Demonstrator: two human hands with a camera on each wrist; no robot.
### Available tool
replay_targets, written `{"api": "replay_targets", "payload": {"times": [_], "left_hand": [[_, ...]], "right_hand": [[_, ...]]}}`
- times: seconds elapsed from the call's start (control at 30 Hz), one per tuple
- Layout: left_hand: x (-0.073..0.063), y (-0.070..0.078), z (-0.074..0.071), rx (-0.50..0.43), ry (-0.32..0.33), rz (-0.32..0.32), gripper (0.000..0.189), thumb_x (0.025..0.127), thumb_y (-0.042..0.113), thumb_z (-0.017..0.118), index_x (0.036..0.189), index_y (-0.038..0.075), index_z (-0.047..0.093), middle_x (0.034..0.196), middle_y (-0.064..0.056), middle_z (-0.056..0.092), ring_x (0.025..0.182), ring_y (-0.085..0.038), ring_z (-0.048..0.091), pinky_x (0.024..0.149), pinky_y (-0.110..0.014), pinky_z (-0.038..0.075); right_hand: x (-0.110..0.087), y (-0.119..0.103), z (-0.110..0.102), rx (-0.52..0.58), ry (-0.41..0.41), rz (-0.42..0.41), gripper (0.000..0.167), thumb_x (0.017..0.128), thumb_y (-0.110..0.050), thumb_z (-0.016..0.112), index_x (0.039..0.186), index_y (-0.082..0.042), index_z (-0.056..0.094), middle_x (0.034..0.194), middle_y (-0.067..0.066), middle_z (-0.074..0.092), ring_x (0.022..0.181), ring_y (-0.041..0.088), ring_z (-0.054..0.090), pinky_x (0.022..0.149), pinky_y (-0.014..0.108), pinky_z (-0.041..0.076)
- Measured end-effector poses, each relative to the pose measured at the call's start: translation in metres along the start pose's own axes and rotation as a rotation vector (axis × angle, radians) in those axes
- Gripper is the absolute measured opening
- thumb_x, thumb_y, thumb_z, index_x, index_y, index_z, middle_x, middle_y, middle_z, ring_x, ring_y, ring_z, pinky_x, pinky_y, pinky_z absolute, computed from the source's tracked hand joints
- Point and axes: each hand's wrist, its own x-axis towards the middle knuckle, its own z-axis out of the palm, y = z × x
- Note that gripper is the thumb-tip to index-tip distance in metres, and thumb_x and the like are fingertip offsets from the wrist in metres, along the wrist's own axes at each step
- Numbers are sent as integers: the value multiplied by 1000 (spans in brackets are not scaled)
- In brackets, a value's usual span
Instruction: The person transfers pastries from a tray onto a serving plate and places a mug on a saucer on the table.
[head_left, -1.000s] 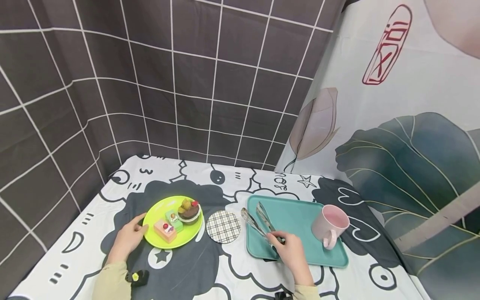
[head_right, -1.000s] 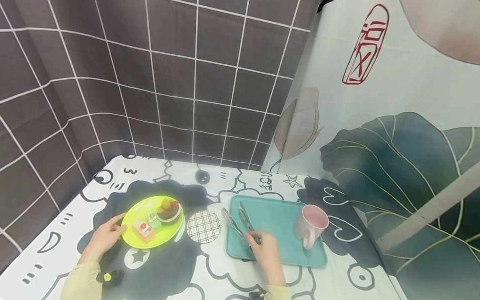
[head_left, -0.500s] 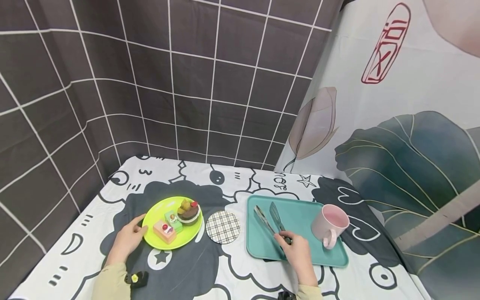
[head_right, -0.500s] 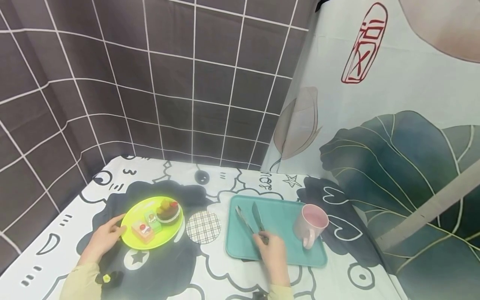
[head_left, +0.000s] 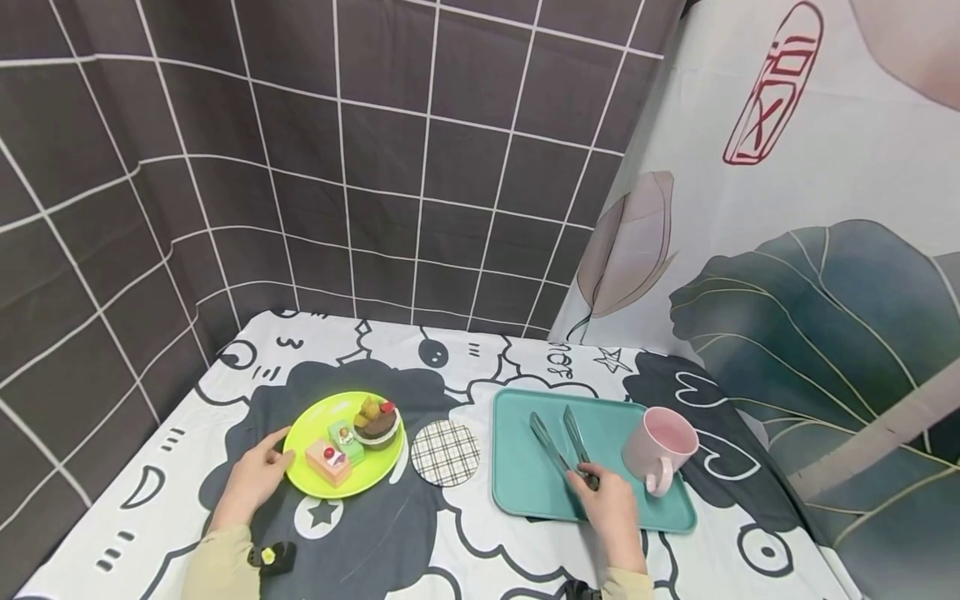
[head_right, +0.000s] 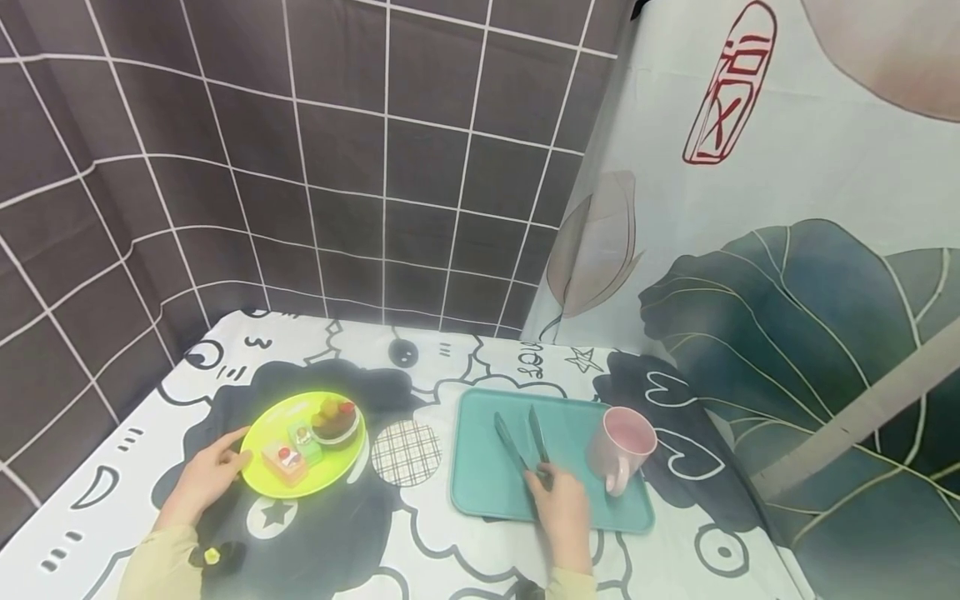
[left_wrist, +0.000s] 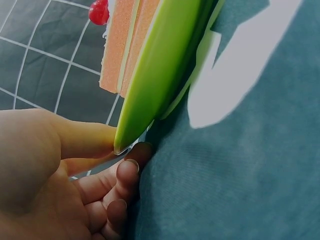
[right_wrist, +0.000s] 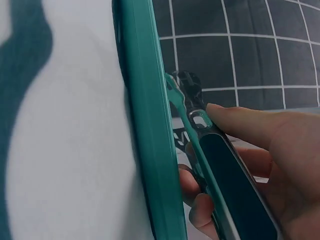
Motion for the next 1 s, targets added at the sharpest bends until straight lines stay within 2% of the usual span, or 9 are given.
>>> {"api": "replay_targets", "payload": {"times": [0.13,0.2,0.3,0.4,0.47,1.0], "left_hand": [[0,0,0,-2,3,1,53,98,20,46,144,-4,35,97,-20,58,83,-25,53,67,-31,37],[0,1,-1,-2,3,2,53,98,20,46,144,-4,35,96,-20,58,83,-25,52,67,-30,37],[-1,2,-1,-3,3,4,53,98,20,46,144,-4,35,96,-20,58,83,-25,52,67,-30,37],[-1,2,-2,-6,3,5,52,98,19,46,144,-4,35,95,-20,58,82,-25,52,66,-30,37],[-1,3,-2,-8,3,4,52,98,19,46,144,-4,35,95,-20,58,83,-25,53,66,-30,37],[-2,2,0,-18,-4,2,53,98,19,47,144,-5,35,95,-19,58,83,-25,52,67,-31,37]], "right_hand": [[1,2,-1,-7,-2,-2,31,87,-24,69,105,1,72,77,8,67,64,16,52,62,36,43],[1,3,-1,-11,-1,4,31,87,-24,69,106,1,72,82,12,69,69,21,58,67,41,47],[1,3,-1,-21,1,15,33,88,-23,68,109,3,70,96,21,71,86,36,66,78,50,49],[1,2,0,-34,12,23,34,89,-20,66,113,4,68,111,28,67,105,46,61,88,55,47],[1,2,1,-39,20,27,34,90,-18,65,115,5,67,116,30,64,110,48,59,91,57,45],[-1,5,3,-28,14,50,34,90,-13,63,117,8,63,123,33,58,118,51,53,96,58,42]]}}
